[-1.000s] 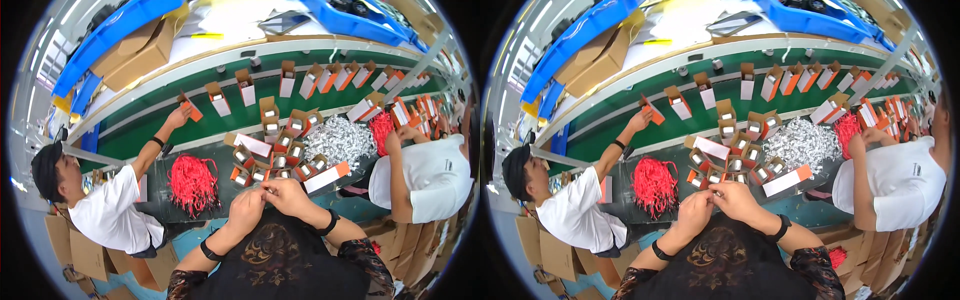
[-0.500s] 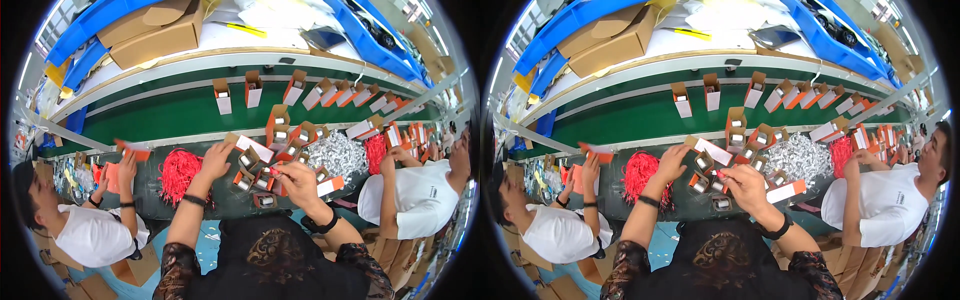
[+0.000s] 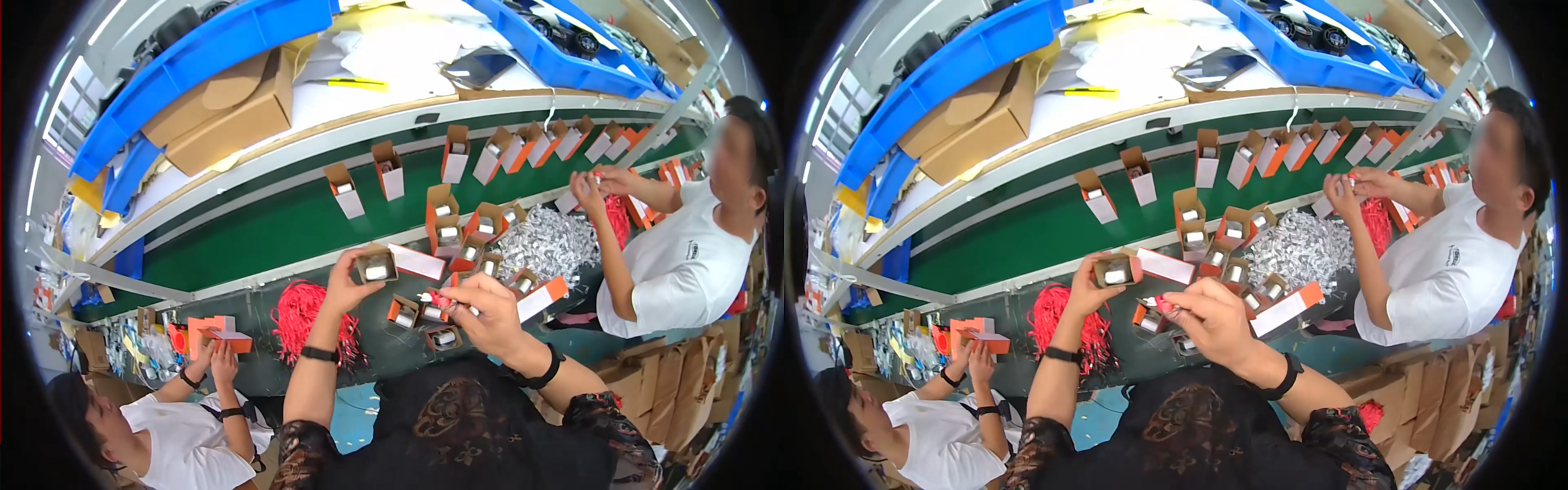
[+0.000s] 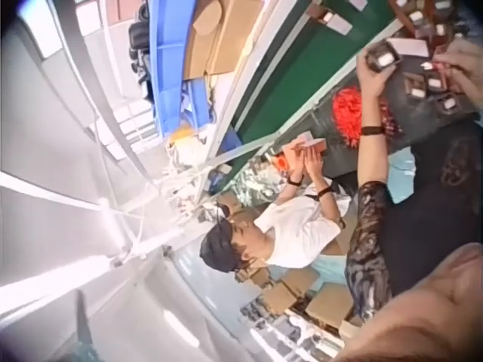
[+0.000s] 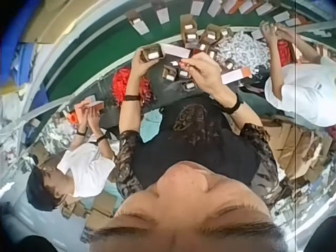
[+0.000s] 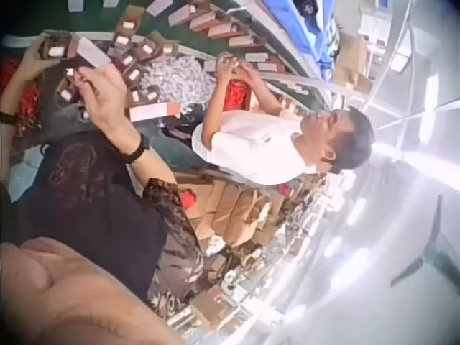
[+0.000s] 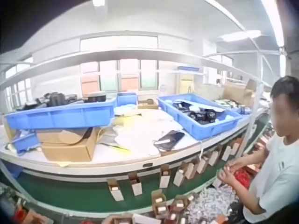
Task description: Assembling and folding small cardboard product boxes on a manufacturing production line.
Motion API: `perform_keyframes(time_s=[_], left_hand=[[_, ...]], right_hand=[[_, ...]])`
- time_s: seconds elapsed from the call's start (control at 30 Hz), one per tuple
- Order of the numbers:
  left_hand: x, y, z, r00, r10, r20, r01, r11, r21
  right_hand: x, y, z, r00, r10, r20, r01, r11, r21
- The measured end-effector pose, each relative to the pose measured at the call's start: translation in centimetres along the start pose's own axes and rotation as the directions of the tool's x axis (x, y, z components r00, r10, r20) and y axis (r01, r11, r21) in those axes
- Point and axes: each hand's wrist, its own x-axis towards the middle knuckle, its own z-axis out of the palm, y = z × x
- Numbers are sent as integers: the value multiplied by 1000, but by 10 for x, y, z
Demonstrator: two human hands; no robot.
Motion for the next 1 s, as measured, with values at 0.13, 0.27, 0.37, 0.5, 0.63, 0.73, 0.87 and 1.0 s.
perform_keyframes(time_s=[0.13,0.27,0.37,0.5,0.63,0.73,0.87,1.0], left_hand=[[-18,91,1,916,368,-159,-284,876,391],[-49,138,19,877,427,-220,-299,844,446],[-70,141,32,872,404,-276,-258,859,442],[-92,140,44,882,353,-311,-192,873,448],[-98,153,56,923,57,-380,-91,993,-72],[-99,174,73,943,159,-291,-203,971,-127],[-104,178,93,887,422,-187,-429,903,4],[-119,194,94,953,287,-96,-302,926,-228]], right_hand=[[21,-28,8,885,-461,-63,446,878,-173],[32,-15,39,829,-559,-31,511,779,-363],[30,-16,40,874,-482,60,459,781,-424],[12,-39,24,857,-355,374,512,661,-549],[-1,-29,-6,818,-485,310,560,794,-237],[-11,-13,-14,944,-328,47,326,944,45],[-15,-6,-13,936,-342,80,298,895,332],[-26,-14,-24,923,-336,189,210,850,484]])
